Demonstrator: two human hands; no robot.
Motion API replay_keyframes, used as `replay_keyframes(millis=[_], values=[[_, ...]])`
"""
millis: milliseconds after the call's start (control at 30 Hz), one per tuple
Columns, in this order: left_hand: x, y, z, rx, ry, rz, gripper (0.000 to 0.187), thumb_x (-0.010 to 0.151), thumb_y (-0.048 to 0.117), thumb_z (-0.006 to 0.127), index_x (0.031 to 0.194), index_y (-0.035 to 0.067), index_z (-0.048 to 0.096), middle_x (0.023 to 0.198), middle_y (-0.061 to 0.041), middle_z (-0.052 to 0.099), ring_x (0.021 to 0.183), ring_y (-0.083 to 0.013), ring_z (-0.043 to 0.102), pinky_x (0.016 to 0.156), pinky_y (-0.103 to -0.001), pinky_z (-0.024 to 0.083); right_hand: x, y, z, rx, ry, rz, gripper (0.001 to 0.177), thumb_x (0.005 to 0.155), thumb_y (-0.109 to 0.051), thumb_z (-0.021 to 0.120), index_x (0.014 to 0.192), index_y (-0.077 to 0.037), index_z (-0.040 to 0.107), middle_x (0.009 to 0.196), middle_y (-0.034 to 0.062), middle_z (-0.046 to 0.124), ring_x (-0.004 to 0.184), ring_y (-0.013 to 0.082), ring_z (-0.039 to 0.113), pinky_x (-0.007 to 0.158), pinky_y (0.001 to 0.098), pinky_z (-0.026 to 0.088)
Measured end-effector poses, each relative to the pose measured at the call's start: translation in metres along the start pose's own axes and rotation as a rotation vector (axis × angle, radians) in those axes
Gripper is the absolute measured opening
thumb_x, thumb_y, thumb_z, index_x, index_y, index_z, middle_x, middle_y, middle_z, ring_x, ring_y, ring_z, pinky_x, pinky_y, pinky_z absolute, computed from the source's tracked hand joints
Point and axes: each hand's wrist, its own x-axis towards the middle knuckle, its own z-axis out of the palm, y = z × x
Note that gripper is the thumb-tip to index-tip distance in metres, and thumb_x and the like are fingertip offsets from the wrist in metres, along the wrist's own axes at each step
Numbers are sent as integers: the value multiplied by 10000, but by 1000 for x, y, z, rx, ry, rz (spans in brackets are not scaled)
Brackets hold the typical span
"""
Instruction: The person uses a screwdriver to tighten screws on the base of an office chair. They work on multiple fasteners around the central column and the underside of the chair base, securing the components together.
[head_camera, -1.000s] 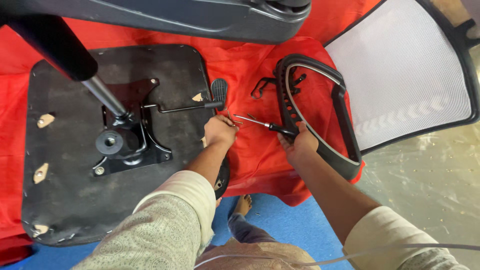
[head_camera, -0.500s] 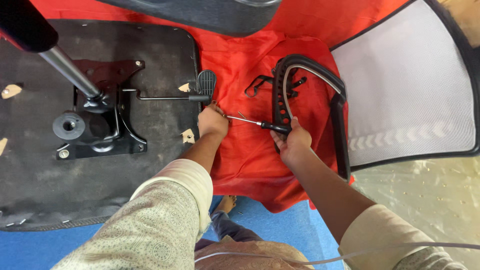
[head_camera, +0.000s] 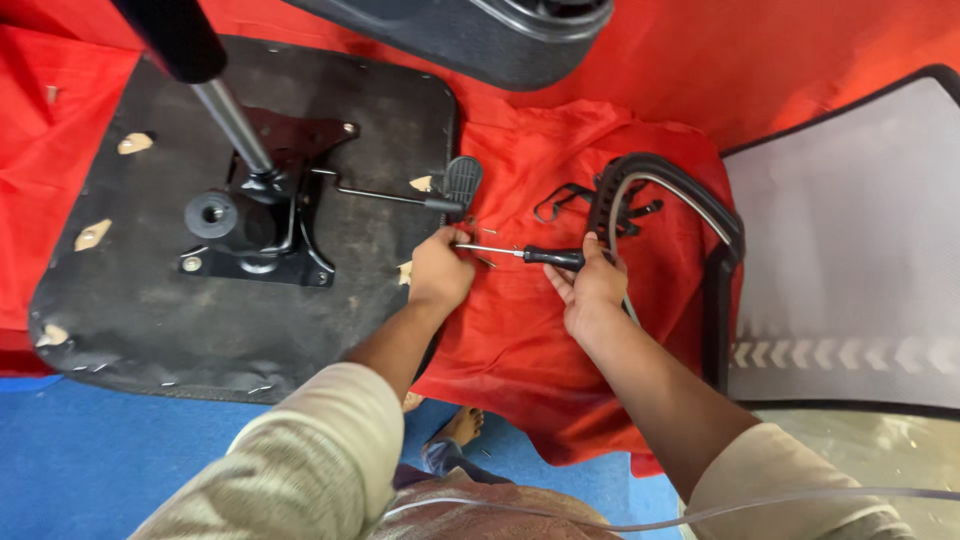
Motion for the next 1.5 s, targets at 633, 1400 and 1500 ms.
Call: replay_keyframes(millis=[633,1400,1500], values=[[-48,-77,-175,13,454,51,302,793,-72,622,1059,10,739,997,-145,764,913,-256,741,846,-353,566,-152,29,107,-133,-656,-307,285,906,-79,707,1153,-83,566,968,7,640,861,103,675,754,328,627],[-9,-120,-344,425,-254,-25,643,806,-40,582,1402,197,612,1416,-121,494,1292,-382,477,1125,-415,416,-260,116,240,-501,-836,-998,250,931,1,756,1139,-5,618,1092,55,674,983,78,658,877,255,553],[-2,-125,-349,372,-314,-66,647,819,-35,581,1417,208,608,1414,-123,495,1329,-372,473,1150,-401,413,-269,118,245,-684,-744,-853,310,892,-44,713,1180,-67,602,1082,4,704,792,43,591,704,223,484]])
